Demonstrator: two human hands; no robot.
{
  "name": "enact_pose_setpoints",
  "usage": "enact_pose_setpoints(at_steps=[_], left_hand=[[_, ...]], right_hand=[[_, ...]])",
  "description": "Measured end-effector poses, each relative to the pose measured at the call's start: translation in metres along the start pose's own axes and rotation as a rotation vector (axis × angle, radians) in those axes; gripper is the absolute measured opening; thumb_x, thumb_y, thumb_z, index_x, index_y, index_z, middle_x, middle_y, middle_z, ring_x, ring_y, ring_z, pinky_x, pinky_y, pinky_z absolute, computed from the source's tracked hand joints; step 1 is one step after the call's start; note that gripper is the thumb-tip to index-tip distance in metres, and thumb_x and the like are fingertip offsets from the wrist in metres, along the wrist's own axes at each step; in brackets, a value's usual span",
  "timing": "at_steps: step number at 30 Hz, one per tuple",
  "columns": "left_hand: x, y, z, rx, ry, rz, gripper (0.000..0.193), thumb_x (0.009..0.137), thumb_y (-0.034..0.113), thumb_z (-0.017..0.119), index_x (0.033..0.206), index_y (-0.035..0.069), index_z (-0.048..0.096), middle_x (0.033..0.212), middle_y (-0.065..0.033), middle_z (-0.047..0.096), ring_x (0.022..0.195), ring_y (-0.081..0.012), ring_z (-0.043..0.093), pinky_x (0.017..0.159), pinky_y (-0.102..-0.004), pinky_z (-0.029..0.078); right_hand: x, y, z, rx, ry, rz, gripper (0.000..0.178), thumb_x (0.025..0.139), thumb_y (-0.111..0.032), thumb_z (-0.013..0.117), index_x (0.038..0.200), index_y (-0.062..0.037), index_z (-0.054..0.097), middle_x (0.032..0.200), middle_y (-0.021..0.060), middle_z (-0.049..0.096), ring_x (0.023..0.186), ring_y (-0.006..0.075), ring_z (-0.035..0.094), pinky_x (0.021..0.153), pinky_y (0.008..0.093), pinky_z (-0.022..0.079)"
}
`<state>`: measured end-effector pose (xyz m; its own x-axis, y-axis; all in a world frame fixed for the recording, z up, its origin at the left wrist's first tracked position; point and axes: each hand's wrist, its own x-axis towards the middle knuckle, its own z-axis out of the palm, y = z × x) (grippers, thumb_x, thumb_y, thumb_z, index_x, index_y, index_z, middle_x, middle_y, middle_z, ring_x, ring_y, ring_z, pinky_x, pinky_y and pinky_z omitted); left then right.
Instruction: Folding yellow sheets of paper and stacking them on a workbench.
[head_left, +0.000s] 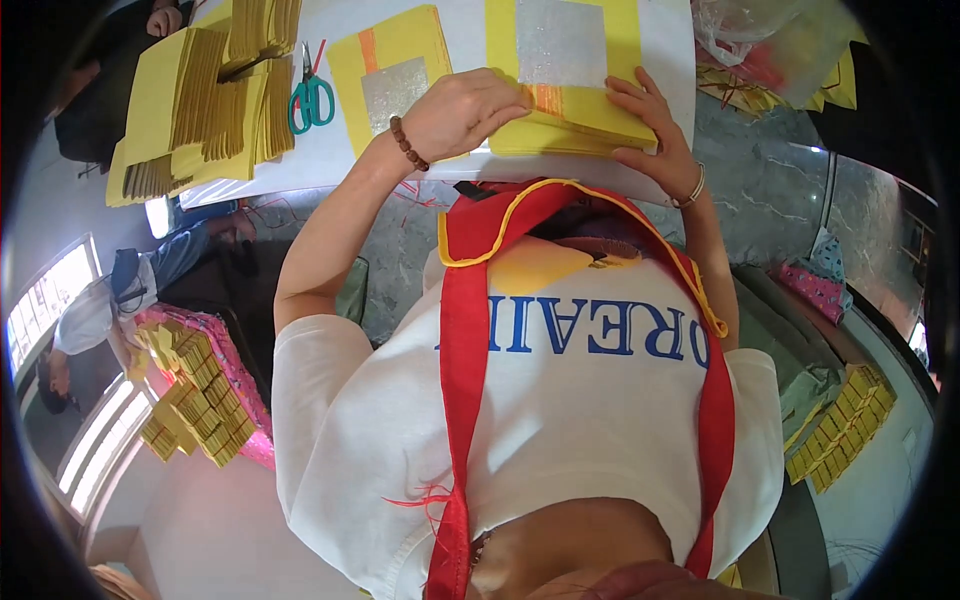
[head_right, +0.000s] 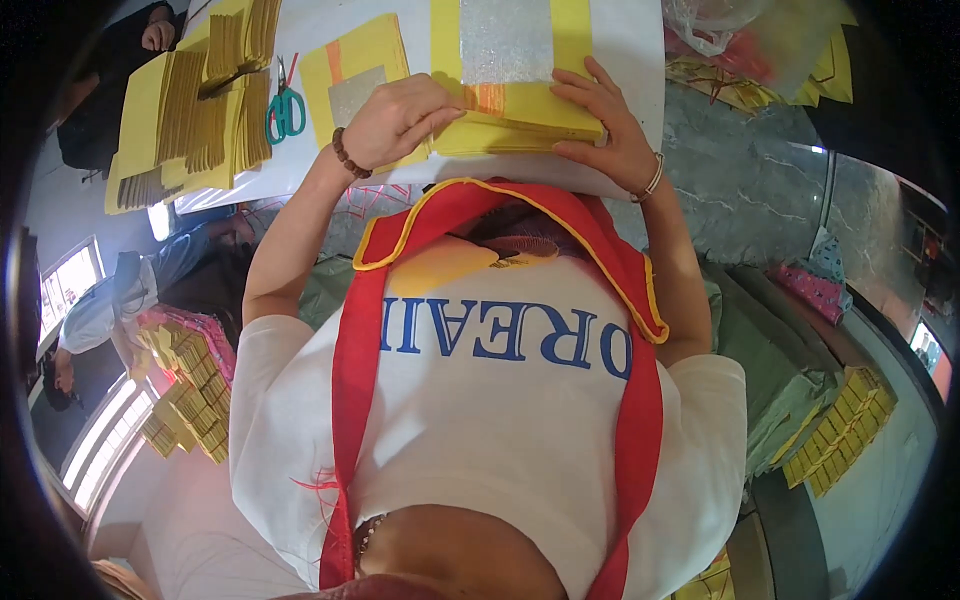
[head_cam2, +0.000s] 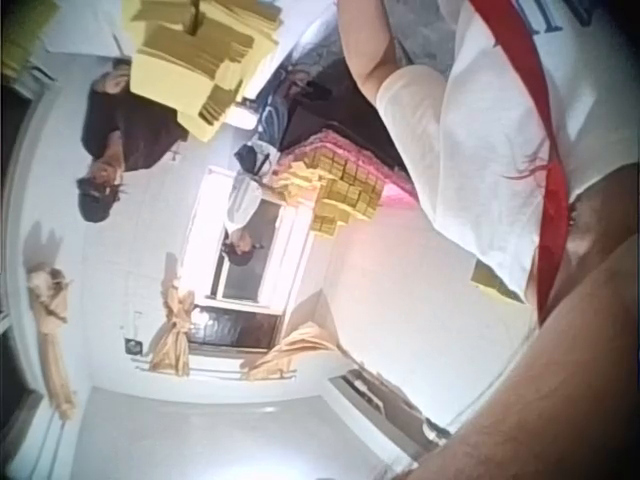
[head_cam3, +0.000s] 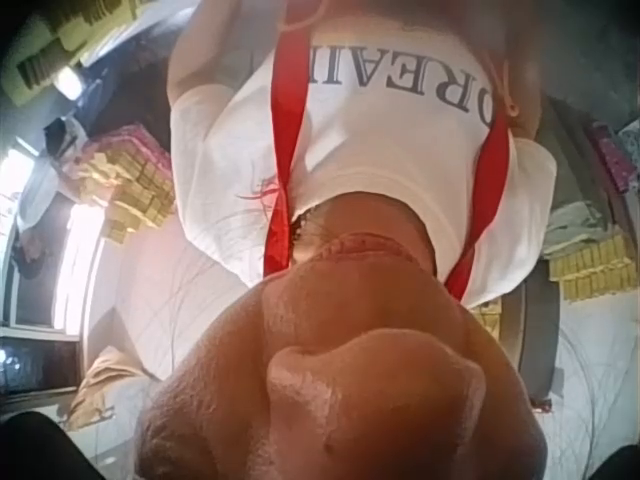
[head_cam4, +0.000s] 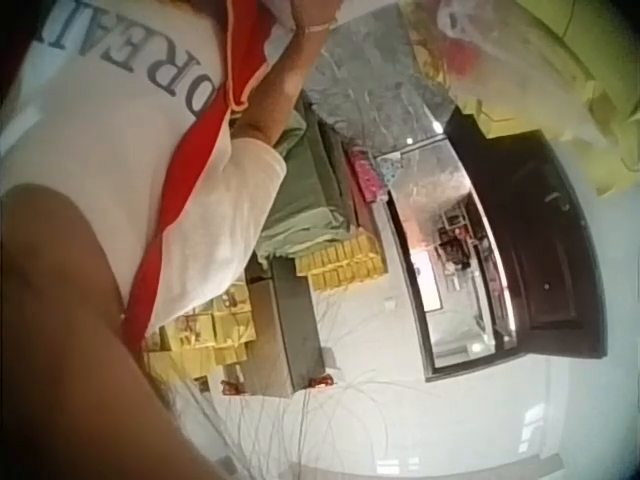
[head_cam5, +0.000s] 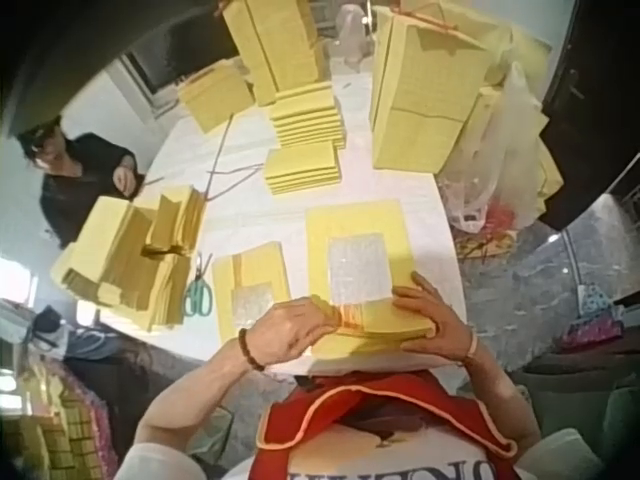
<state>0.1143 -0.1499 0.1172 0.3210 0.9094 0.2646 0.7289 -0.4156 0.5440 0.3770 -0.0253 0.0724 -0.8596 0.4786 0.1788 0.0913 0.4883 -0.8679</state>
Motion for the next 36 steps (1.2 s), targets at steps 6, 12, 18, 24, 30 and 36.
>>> enact_pose_setpoints(at_steps=[6, 12, 18, 24, 30, 36], left_hand=[[0.004, -0.002, -0.002, -0.090, -0.028, -0.028, 0.020, 0.087, 0.020, 0.052, 0.086, 0.001, 0.060, 0.079, -0.0122, 0.060, 0.076, -0.0287, 0.059, 0.067, -0.0376, 0.047], [0.005, -0.007, 0.000, -0.240, -0.061, -0.126, 0.015, 0.081, 0.016, 0.054, 0.083, 0.004, 0.061, 0.074, -0.0089, 0.059, 0.069, -0.0256, 0.057, 0.061, -0.0341, 0.045], [0.010, -0.010, -0.003, -0.410, -0.163, -0.316, 0.015, 0.081, 0.013, 0.058, 0.080, -0.001, 0.060, 0.071, -0.0044, 0.059, 0.066, -0.0111, 0.054, 0.061, -0.0251, 0.044], [0.012, -0.017, -0.004, -0.580, -0.210, -0.456, 0.015, 0.084, 0.013, 0.058, 0.085, -0.001, 0.062, 0.071, 0.0007, 0.059, 0.067, -0.0045, 0.051, 0.060, -0.0210, 0.042], [0.009, -0.019, -0.005, -0.678, -0.239, -0.490, 0.016, 0.086, 0.015, 0.060, 0.089, 0.000, 0.063, 0.073, 0.0010, 0.060, 0.069, -0.0043, 0.051, 0.062, -0.0202, 0.041], [0.008, -0.018, -0.004, -0.681, -0.184, -0.421, 0.016, 0.087, 0.015, 0.059, 0.089, 0.000, 0.062, 0.074, 0.0012, 0.059, 0.069, -0.0039, 0.050, 0.061, -0.0197, 0.040]], right_hand=[[-0.001, 0.003, 0.002, 0.062, 0.017, 0.021, 0.059, 0.067, -0.020, 0.073, 0.121, -0.0128, 0.053, 0.134, 0.0047, 0.045, 0.135, 0.0309, 0.017, 0.109, 0.0428, 0.017], [0.000, 0.005, 0.001, 0.111, 0.021, 0.016, 0.059, 0.067, -0.020, 0.073, 0.121, -0.0131, 0.053, 0.133, 0.0045, 0.045, 0.136, 0.0308, 0.016, 0.109, 0.0432, 0.016], [-0.001, 0.004, 0.001, 0.188, 0.028, 0.060, 0.059, 0.068, -0.020, 0.073, 0.122, -0.0132, 0.052, 0.133, 0.0044, 0.046, 0.136, 0.0308, 0.015, 0.109, 0.0436, 0.015], [-0.001, 0.003, 0.005, 0.160, 0.060, 0.078, 0.057, 0.071, -0.016, 0.067, 0.125, -0.0107, 0.049, 0.132, 0.0066, 0.047, 0.136, 0.0280, 0.015, 0.110, 0.0417, 0.014], [0.000, 0.010, 0.009, 0.114, 0.125, 0.043, 0.058, 0.068, -0.003, 0.069, 0.122, -0.0130, 0.052, 0.129, 0.0030, 0.050, 0.133, 0.0300, 0.023, 0.108, 0.0392, 0.022], [0.000, 0.016, 0.008, 0.090, 0.100, 0.015, 0.062, 0.063, -0.002, 0.066, 0.123, -0.0097, 0.051, 0.129, 0.0044, 0.050, 0.135, 0.0288, 0.020, 0.109, 0.0396, 0.019]])
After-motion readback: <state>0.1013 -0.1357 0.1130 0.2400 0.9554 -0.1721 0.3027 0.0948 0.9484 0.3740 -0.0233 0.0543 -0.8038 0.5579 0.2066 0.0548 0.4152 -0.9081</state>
